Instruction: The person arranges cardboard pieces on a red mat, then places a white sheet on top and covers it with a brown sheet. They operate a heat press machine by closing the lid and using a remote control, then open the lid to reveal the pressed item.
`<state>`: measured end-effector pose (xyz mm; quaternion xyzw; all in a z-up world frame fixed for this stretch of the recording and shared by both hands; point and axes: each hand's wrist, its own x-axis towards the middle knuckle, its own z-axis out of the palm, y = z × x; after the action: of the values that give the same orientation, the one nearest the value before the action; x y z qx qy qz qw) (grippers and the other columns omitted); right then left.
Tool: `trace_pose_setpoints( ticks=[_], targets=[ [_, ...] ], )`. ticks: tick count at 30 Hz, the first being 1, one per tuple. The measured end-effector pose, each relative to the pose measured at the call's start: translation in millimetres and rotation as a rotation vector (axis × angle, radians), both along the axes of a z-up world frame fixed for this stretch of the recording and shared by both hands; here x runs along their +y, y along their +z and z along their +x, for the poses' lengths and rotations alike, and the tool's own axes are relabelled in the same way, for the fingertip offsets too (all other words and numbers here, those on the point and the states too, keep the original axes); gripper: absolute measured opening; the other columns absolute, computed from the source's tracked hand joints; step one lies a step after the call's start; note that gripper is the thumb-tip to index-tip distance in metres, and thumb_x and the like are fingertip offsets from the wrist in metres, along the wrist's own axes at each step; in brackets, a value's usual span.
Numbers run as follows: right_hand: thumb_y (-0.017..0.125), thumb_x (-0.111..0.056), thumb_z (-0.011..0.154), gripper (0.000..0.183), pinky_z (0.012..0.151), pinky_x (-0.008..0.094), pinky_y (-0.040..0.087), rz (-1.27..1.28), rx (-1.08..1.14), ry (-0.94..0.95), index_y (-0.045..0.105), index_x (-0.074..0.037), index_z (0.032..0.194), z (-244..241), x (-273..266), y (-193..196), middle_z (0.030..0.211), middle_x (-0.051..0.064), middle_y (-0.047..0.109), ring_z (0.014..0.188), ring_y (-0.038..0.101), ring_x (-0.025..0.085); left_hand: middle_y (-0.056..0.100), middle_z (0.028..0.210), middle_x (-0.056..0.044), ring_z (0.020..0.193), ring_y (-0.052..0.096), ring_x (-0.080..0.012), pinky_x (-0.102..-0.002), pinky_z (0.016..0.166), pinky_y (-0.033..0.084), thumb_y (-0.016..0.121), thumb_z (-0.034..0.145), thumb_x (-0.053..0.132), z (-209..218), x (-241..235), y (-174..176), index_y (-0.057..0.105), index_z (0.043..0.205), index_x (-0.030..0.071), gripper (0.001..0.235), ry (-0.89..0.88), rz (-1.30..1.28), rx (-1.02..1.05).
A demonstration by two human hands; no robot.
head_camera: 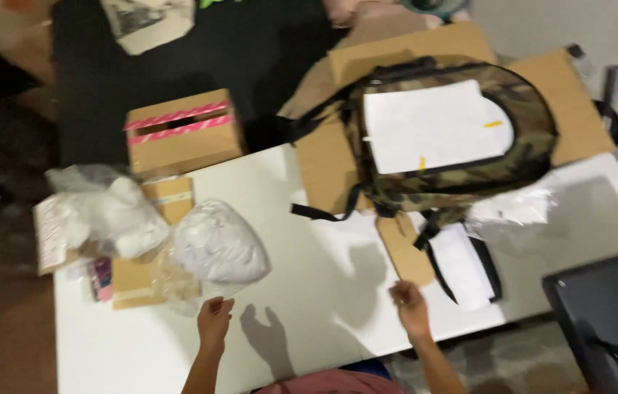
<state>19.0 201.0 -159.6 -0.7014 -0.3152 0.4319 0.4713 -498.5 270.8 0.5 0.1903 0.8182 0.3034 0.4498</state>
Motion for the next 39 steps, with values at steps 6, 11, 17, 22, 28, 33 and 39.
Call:
trace_pose_setpoints(
  ticks=[6,11,17,22,28,33,39],
  targets=[
    [0.087,-0.043,0.090,0.053,0.106,0.034,0.060,-0.451,-0.050,0.626,0.076,-0.021,0.136,-162,58,118,0.136,-0.003,0.082,0.127,0.077,0.014,0.076,0.134,-0.011,0.124,0.071,-0.0284,-0.041,0.109,0.056,0.088,0.096,0.031,-80,0,1,0.073,0.137,0.006,0.050,0.171,-0.013,0.106],
    [0.098,-0.051,0.089,0.100,0.129,0.043,0.054,-0.307,-0.278,0.903,0.051,-0.009,0.166,-266,138,142,0.166,0.020,0.060,0.156,0.059,0.033,0.078,0.128,-0.017,0.127,0.073,-0.0353,-0.051,0.104,0.059,0.096,0.096,0.035,-153,13,-54,0.075,0.139,0.005,0.056,0.152,0.138,0.224],
    [0.100,-0.072,0.078,0.148,0.139,0.052,0.036,-0.439,-0.207,0.739,0.017,-0.012,0.184,-378,216,163,0.182,0.023,0.038,0.170,0.037,0.039,0.066,0.148,-0.032,0.138,0.063,-0.0434,-0.054,0.120,0.050,0.098,0.093,0.040,-174,64,-7,0.054,0.162,-0.001,0.092,-0.043,0.231,0.030],
    [0.110,-0.064,0.067,0.154,0.138,0.052,0.037,-0.539,-0.375,0.654,0.023,-0.011,0.183,-415,223,147,0.175,0.029,0.046,0.165,0.045,0.045,0.030,0.182,-0.033,0.164,0.043,-0.0497,-0.064,0.133,0.039,0.100,0.086,0.067,-136,133,34,0.007,0.186,0.010,0.147,-0.240,0.060,-0.236],
    [0.110,-0.030,0.069,0.131,0.133,0.054,0.044,-0.471,0.037,0.493,0.040,-0.003,0.177,-412,170,120,0.174,0.025,0.052,0.164,0.047,0.043,0.033,0.182,-0.029,0.164,0.043,-0.0461,-0.065,0.130,0.039,0.110,0.073,0.072,-94,159,6,0.020,0.185,0.011,0.156,-0.342,-0.116,-0.249],
    [0.111,-0.024,0.069,0.123,0.132,0.060,0.046,-0.299,-0.009,0.383,0.043,0.007,0.167,-338,138,190,0.164,0.027,0.043,0.160,0.046,0.053,0.058,0.164,-0.032,0.153,0.059,-0.0462,-0.059,0.125,0.049,0.111,0.076,0.042,-28,152,92,0.047,0.173,0.001,0.124,-0.374,-0.010,-0.367],
    [0.102,-0.016,0.076,0.122,0.064,0.051,0.073,-0.154,0.020,0.109,0.036,-0.009,0.179,-204,145,351,0.172,0.033,0.047,0.126,0.072,0.052,0.070,0.143,-0.031,0.140,0.066,-0.0397,-0.054,0.115,0.055,0.106,0.077,0.035,110,177,212,0.067,0.146,-0.002,0.088,-0.643,0.331,-0.457]
  ],
)
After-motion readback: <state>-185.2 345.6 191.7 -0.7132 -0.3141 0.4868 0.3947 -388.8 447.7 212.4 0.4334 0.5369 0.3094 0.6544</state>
